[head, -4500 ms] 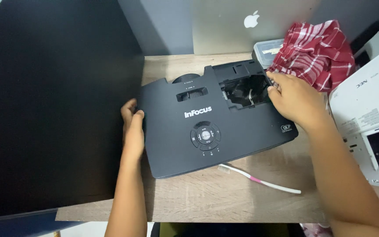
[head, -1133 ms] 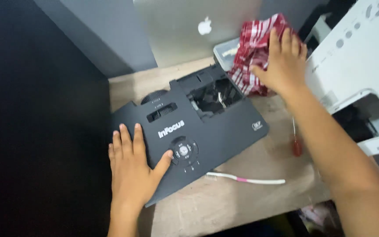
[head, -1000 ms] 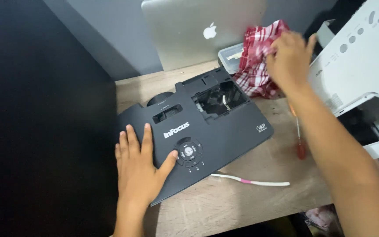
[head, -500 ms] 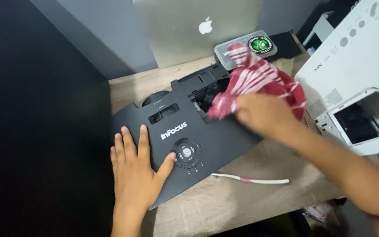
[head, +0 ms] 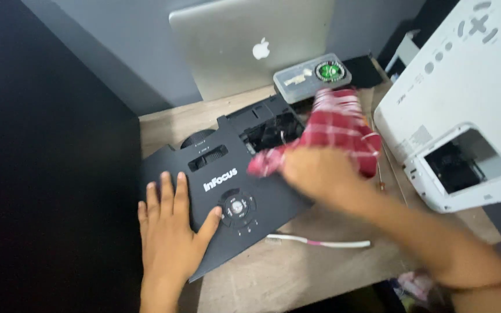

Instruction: Disassembling a projector case and cleaning the components using a screwdriver, toothbrush, and cloth.

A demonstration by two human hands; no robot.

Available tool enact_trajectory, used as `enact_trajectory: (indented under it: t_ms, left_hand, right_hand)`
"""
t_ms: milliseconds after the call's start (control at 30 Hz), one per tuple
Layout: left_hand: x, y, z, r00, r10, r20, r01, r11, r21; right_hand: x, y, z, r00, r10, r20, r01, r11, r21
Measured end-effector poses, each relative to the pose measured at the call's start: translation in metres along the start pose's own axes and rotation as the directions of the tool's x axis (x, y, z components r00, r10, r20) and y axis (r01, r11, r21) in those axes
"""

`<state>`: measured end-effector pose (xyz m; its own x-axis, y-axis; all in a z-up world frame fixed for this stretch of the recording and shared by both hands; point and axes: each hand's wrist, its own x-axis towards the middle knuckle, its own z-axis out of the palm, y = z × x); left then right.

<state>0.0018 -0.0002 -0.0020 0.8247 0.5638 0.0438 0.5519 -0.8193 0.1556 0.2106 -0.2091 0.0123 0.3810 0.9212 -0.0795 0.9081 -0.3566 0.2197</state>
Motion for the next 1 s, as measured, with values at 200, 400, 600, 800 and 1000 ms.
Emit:
enact_trajectory:
  t_ms: [200, 400, 600, 800, 1000]
  left_hand:
    - [0.002, 0.003, -0.005, 0.998, 0.027, 0.059, -0.024, 0.998, -0.060]
    - [0.004, -0.005, 0.007, 0.997, 0.070, 0.013, -0.070, 0.997, 0.019]
    - [0.005, 0.003, -0.004, 0.998, 0.004, 0.068, -0.002, 1.000, -0.030]
    - [0.001, 0.006, -0.013, 0.998, 0.004, 0.069, 0.001, 0.998, -0.065]
    - [-0.008, -0.008, -0.002, 0.992, 0.086, -0.094, -0.111, 0.941, -0.319]
  right_hand:
    - [-0.001, 0.032, -0.036, 0.880, 0.422, 0.219, -0.471, 0.714, 0.517]
    - [-0.015, -0.067, -0.011, 0.736, -0.141, -0.662, 0.423, 0.859, 0.288]
    - [0.007, 0.006, 0.020, 0.962, 0.013, -0.271, 0.023, 0.991, 0.128]
    - [-0.001, 0.078, -0.027, 0.807, 0.488, 0.332, -0.589, 0.628, 0.508]
    - [-0.022, 0.155, -0.028, 0.571, 0.690, -0.444, 0.197, 0.410, 0.890]
